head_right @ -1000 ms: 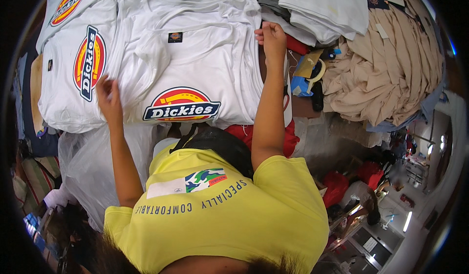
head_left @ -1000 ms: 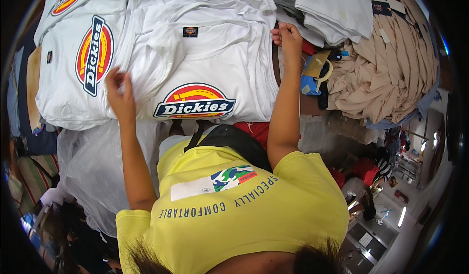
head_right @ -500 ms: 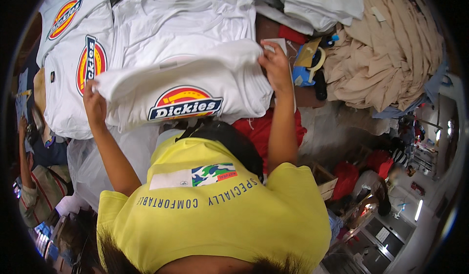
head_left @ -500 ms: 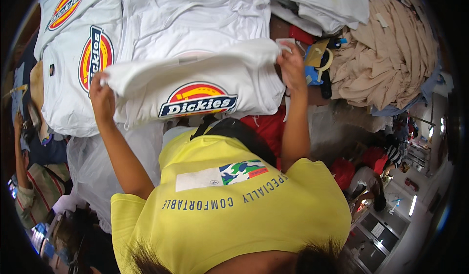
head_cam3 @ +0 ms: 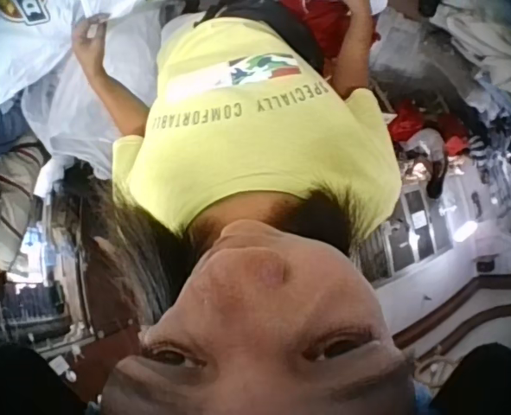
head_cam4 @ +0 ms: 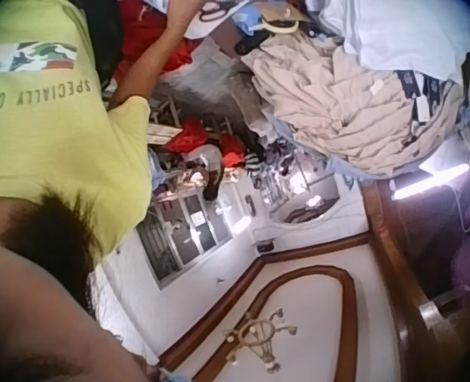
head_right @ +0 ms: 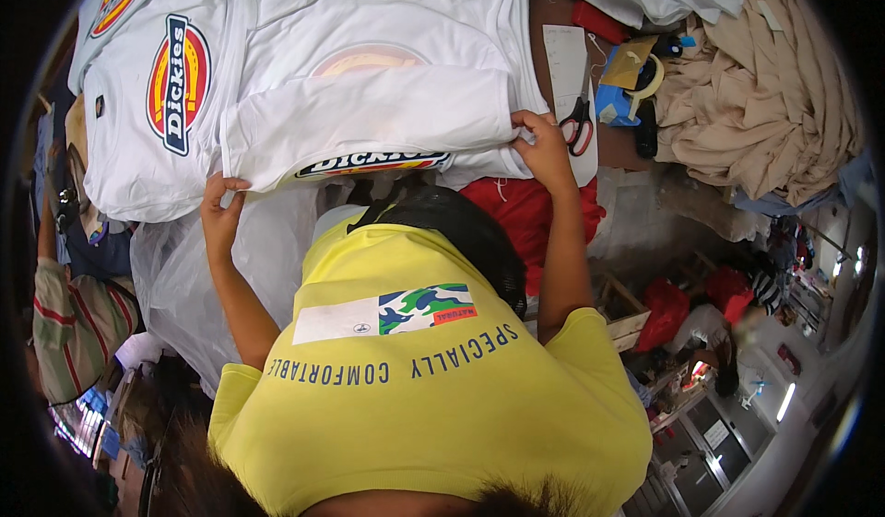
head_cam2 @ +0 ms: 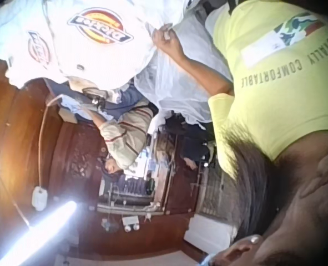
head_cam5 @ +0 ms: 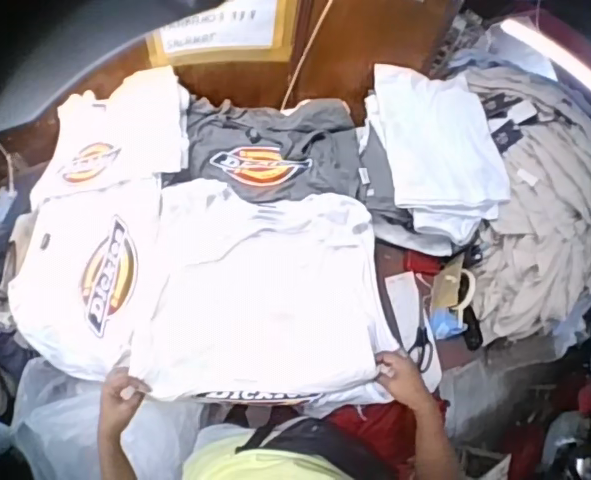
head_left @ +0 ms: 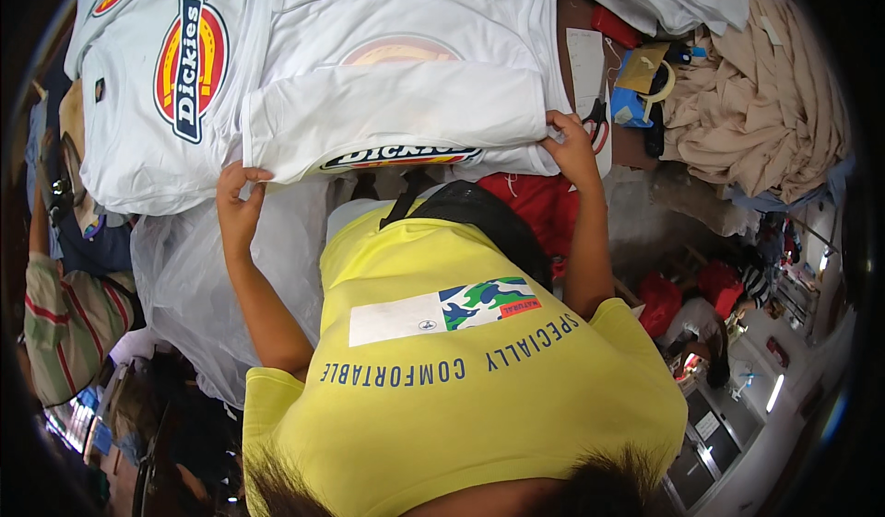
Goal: The person trims loose threads from white t-shirts using shears and then folds them at a garment manufacturing station.
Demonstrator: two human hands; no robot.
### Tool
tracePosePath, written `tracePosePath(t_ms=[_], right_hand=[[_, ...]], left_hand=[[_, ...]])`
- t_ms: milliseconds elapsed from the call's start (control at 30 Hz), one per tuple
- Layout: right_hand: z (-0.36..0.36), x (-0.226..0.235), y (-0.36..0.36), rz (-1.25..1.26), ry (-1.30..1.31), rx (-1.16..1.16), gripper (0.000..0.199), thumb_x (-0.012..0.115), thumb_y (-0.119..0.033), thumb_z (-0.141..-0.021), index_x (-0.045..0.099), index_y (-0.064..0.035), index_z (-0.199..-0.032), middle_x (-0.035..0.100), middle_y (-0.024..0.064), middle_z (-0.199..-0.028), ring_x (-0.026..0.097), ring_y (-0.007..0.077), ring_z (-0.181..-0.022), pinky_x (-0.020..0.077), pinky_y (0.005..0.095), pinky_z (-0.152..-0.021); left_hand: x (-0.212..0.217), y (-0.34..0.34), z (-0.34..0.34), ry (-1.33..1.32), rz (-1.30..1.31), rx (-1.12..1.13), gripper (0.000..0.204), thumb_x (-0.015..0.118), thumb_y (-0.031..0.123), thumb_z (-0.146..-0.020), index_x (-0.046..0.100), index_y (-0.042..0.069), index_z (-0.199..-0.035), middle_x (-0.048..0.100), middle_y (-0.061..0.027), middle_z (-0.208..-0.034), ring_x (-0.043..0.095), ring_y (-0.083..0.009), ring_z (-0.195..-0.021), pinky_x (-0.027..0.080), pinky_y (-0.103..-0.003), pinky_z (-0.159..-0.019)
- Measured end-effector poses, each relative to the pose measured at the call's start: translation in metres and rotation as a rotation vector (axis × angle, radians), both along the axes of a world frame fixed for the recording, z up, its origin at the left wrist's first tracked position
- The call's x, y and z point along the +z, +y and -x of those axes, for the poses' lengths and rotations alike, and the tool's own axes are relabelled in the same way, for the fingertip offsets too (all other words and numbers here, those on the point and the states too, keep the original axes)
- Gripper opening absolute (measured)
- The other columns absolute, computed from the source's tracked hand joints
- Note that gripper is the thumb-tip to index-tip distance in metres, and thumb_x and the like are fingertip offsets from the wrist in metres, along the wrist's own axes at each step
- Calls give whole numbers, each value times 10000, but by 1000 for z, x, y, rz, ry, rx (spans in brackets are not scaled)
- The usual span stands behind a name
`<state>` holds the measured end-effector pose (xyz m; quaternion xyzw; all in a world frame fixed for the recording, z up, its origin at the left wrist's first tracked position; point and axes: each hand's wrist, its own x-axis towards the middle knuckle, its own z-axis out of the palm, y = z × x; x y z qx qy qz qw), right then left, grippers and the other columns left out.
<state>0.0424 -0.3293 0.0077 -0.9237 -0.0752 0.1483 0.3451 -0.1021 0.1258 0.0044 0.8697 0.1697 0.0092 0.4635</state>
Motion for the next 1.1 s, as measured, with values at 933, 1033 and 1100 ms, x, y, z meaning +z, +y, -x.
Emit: tracePosePath(t_ms=[933, 1033, 1100], right_hand=[[8, -10, -8, -64, -74, 90, 271, 716, -106, -645, 604, -19, -876, 606, 64, -899, 500, 233, -890, 392, 305, -804], [5, -8, -11, -119, -93, 108, 250, 710, -127, -678, 611, -17, -880, 603, 50, -891, 504, 193, -882, 391, 289, -777], [-6, -1, -12, -117, -148, 203, 235, 692, -150, -723, 618, -16, -901, 596, 31, -857, 516, 127, -816, 395, 265, -716]], left_hand=[[-19, -11, 25, -182, 160, 202, 374, 616, -6, -720, 548, 60, -1082, 551, -41, -1078, 495, -174, -1035, 363, -313, -918], [6, -21, 14, -100, -68, 191, 366, 630, 23, -728, 552, 55, -1084, 571, -40, -1019, 515, -154, -940, 389, -283, -840], [13, -11, 1, 17, -92, 94, 360, 641, 40, -728, 554, 41, -1077, 584, -55, -976, 520, -143, -875, 396, -268, -797]])
